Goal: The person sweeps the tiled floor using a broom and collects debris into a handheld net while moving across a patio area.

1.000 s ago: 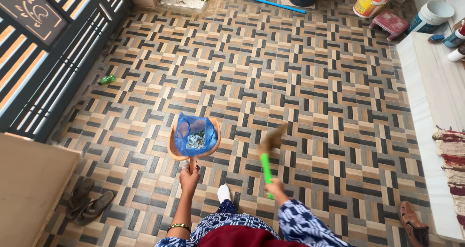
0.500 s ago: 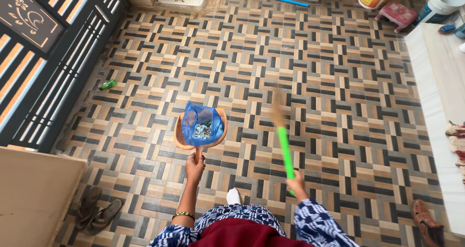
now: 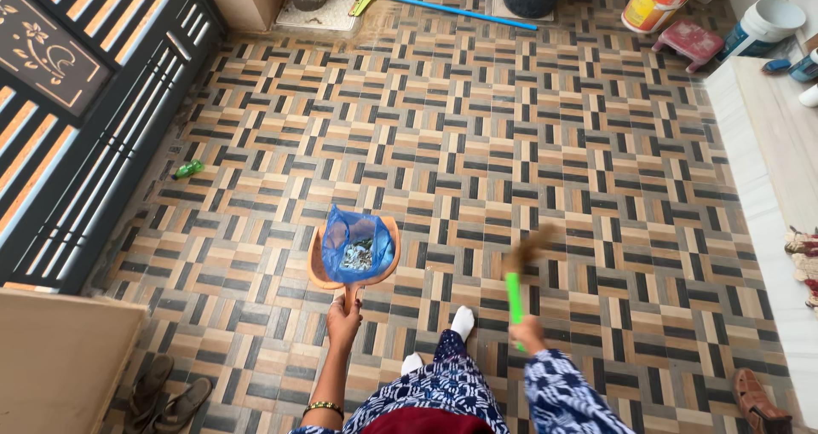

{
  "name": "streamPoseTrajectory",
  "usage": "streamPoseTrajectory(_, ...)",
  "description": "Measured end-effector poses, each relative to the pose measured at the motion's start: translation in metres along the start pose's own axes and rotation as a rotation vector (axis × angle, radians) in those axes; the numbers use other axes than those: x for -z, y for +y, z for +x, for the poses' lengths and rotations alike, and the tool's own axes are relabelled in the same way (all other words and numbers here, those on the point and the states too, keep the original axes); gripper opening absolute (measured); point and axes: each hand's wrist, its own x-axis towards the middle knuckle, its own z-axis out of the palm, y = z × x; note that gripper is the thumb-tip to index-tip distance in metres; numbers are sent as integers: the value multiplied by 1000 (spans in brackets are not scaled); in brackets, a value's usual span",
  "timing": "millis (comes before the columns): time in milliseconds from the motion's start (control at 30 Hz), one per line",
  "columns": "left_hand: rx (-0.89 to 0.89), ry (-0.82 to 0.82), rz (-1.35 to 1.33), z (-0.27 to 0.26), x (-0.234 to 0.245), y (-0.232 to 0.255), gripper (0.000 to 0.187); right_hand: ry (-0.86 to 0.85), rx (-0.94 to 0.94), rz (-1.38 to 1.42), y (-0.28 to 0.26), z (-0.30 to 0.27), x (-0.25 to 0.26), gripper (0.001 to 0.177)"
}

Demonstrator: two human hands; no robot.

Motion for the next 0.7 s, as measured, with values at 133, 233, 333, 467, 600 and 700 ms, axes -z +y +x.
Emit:
streamPoseTrajectory(133,24,25,75,8,-5,12,31,-106,247,-34,-52,-15,-24,26)
streamPoseTrajectory(233,-11,43,36,15,-15,22,34,-246,170,81,-85,-16,-29,44)
streamPoseTrajectory(333,4,50,35,20,-22,32,36,-335,171,340,-95,3,-1,52)
streamPoseTrajectory(467,-22,57,-2,26,-32,43,36,-184,253,277,-54,40,58,70)
streamPoseTrajectory(600,-15,67,2,30,-42,52,30,-72,173,317,-12,84,91,71)
streamPoseTrajectory(700,62,61,69,35,-54,65,31,60,74,321,-4,97,111,47)
